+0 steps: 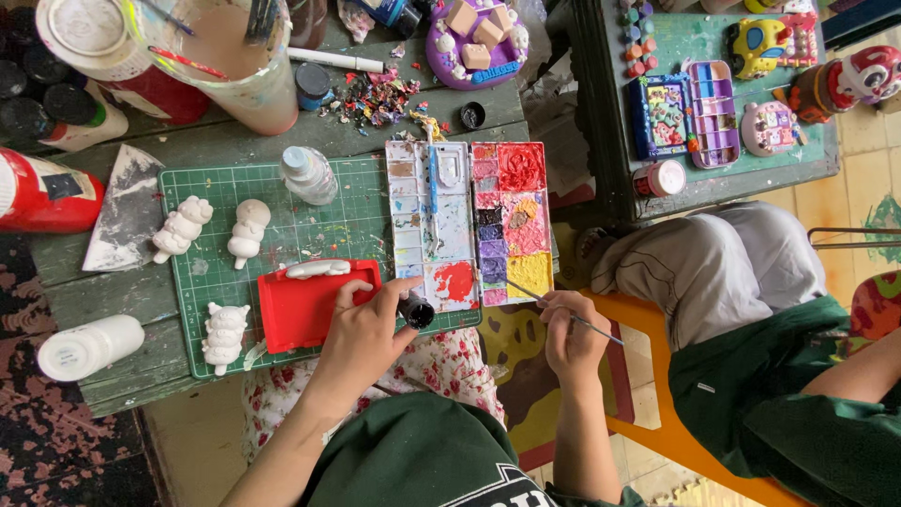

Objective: The person mixes paint on a palette using a brush, then applies purple paint to small white ceramic figurines. They handle the figurines one at a time, rotating them to cover different surfaces with paint.

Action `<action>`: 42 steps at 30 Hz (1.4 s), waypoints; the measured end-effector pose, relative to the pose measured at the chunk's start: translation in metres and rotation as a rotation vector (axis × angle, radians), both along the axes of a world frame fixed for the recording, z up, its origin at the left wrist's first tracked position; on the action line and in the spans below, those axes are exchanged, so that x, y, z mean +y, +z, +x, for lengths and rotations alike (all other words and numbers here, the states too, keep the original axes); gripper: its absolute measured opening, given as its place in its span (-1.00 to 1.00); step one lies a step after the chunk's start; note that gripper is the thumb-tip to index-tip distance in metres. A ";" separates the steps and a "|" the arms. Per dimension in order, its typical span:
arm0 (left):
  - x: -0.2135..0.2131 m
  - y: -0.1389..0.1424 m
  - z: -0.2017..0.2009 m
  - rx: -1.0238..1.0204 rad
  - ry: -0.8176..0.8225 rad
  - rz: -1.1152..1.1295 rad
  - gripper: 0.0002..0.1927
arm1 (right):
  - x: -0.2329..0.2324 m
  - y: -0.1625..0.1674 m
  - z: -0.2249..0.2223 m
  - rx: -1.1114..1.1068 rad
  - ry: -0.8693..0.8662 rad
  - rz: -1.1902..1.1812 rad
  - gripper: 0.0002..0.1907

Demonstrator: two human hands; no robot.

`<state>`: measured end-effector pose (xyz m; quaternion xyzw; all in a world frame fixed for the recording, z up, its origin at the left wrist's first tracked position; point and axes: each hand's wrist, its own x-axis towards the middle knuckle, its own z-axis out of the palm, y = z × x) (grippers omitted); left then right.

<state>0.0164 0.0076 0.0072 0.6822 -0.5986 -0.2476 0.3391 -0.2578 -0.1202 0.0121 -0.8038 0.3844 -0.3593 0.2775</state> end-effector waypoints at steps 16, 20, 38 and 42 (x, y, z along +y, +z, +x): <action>0.000 -0.002 0.000 -0.002 -0.007 -0.003 -0.34 | -0.007 -0.009 0.008 0.001 -0.066 0.202 -0.89; 0.001 -0.002 -0.001 -0.008 0.000 0.011 -0.33 | -0.008 -0.006 0.007 0.066 -0.106 0.168 -0.88; 0.022 0.013 0.009 -0.006 0.161 -0.382 -0.33 | 0.036 0.024 0.074 -0.679 0.065 -0.314 -0.58; 0.034 0.016 0.024 -0.050 0.251 -0.395 -0.33 | 0.035 0.027 0.085 -0.533 0.031 -0.304 -0.49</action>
